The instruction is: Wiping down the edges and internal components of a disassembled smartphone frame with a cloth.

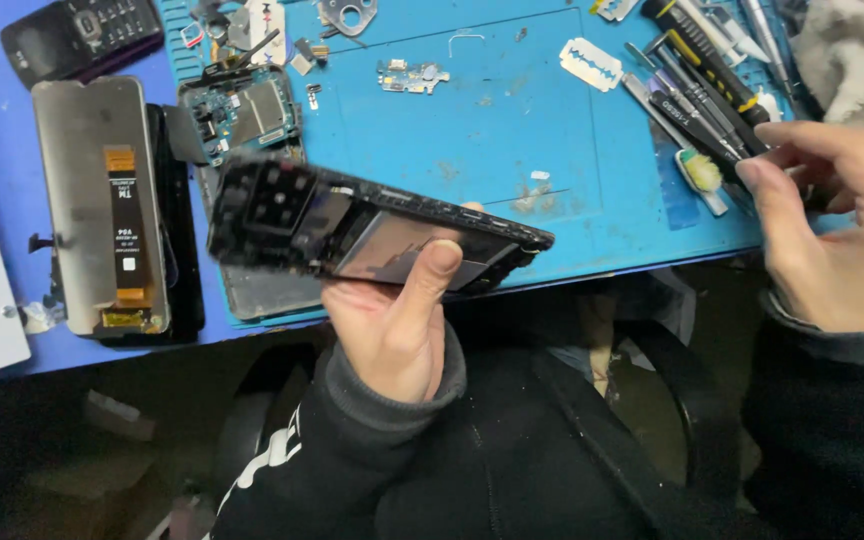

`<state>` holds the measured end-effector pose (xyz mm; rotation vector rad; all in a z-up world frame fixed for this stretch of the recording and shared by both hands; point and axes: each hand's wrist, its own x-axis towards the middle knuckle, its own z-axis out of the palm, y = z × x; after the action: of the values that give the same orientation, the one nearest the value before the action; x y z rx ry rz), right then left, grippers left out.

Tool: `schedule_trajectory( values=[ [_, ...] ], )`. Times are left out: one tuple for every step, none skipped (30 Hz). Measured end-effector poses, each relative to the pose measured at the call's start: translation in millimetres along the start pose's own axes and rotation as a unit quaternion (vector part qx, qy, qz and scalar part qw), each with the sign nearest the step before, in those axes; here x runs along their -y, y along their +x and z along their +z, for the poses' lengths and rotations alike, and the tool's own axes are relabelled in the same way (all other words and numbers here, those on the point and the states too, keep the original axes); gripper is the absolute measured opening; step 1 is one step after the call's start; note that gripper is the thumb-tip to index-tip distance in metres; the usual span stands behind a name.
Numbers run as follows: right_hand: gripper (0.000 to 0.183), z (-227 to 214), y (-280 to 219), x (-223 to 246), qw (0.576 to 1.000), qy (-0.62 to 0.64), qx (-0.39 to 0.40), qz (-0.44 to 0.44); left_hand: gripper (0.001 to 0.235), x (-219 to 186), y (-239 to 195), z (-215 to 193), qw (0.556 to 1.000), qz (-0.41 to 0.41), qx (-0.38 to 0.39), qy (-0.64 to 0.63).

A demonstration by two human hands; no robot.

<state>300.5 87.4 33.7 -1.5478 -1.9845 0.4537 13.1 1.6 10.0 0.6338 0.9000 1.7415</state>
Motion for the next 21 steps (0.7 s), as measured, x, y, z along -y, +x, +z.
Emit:
schedule_trajectory(
  values=[
    [0.016,-2,1,2,1.0,-0.022,-0.001,0.004,0.021,1,0,0,1.0,0.022,-0.014,0.011],
    [0.014,-2,3,4,0.999,-0.041,-0.001,0.007,0.027,1,-1,0,0.998,0.046,-0.029,0.023],
    [0.014,-4,5,7,0.999,-0.042,-0.003,0.008,0.027,1,1,3,0.998,0.045,-0.026,0.022],
    [0.014,-6,7,10,0.998,-0.064,0.001,-0.016,0.029,1,2,6,0.999,0.037,-0.033,0.002],
    [0.013,-8,10,13,0.995,-0.085,0.006,-0.041,0.032,1,4,10,0.999,0.029,-0.04,-0.018],
    [0.013,-10,14,21,0.995,-0.087,0.004,-0.04,0.032,3,3,13,0.999,0.028,-0.038,-0.019],
    [0.014,-11,18,29,0.986,-0.132,0.014,-0.103,0.03,6,3,16,0.999,0.019,-0.038,-0.033],
    [0.014,-12,22,38,0.97,-0.176,0.026,-0.165,0.028,8,1,19,0.998,0.011,-0.038,-0.046],
    [0.014,-11,24,45,0.97,-0.177,0.026,-0.164,0.028,14,0,18,0.998,0.01,-0.037,-0.047],
    [0.018,-9,26,52,0.967,-0.182,0.024,-0.175,0.023,20,-2,17,0.999,0.027,-0.025,-0.025],
    [0.021,-8,28,59,0.965,-0.186,0.022,-0.186,0.018,26,-4,16,0.999,0.044,-0.013,-0.003],
    [0.021,-7,28,61,0.964,-0.186,0.022,-0.187,0.018,23,-4,17,0.999,0.045,-0.013,-0.003],
    [0.022,-7,28,62,0.965,-0.181,0.023,-0.19,0.02,20,-3,18,0.999,0.039,-0.014,0.023],
    [0.022,-6,28,64,0.965,-0.174,0.025,-0.194,0.023,17,-3,19,0.998,0.032,-0.016,0.049],
    [0.022,-7,26,58,0.965,-0.173,0.026,-0.195,0.023,4,-2,15,0.998,0.033,-0.016,0.049],
    [0.021,-8,24,51,0.965,-0.177,0.033,-0.192,0.037,-8,0,11,0.993,0.051,-0.04,0.097],
    [0.02,-9,22,45,0.964,-0.18,0.04,-0.19,0.051,-21,2,7,0.985,0.069,-0.063,0.145],
    [0.02,-8,18,26,0.964,-0.178,0.041,-0.191,0.051,-34,4,7,0.985,0.07,-0.065,0.146],
    [0.02,-8,14,7,0.971,-0.171,0.02,-0.167,0.063,-48,6,6,0.978,0.096,-0.069,0.174],
    [0.021,-7,10,-11,0.976,-0.164,0.001,-0.144,0.074,-62,7,5,0.969,0.121,-0.075,0.202],
    [0.021,3,13,-59,0.976,-0.162,0.003,-0.147,0.074,-69,7,4,0.968,0.122,-0.079,0.203]
  ],
)
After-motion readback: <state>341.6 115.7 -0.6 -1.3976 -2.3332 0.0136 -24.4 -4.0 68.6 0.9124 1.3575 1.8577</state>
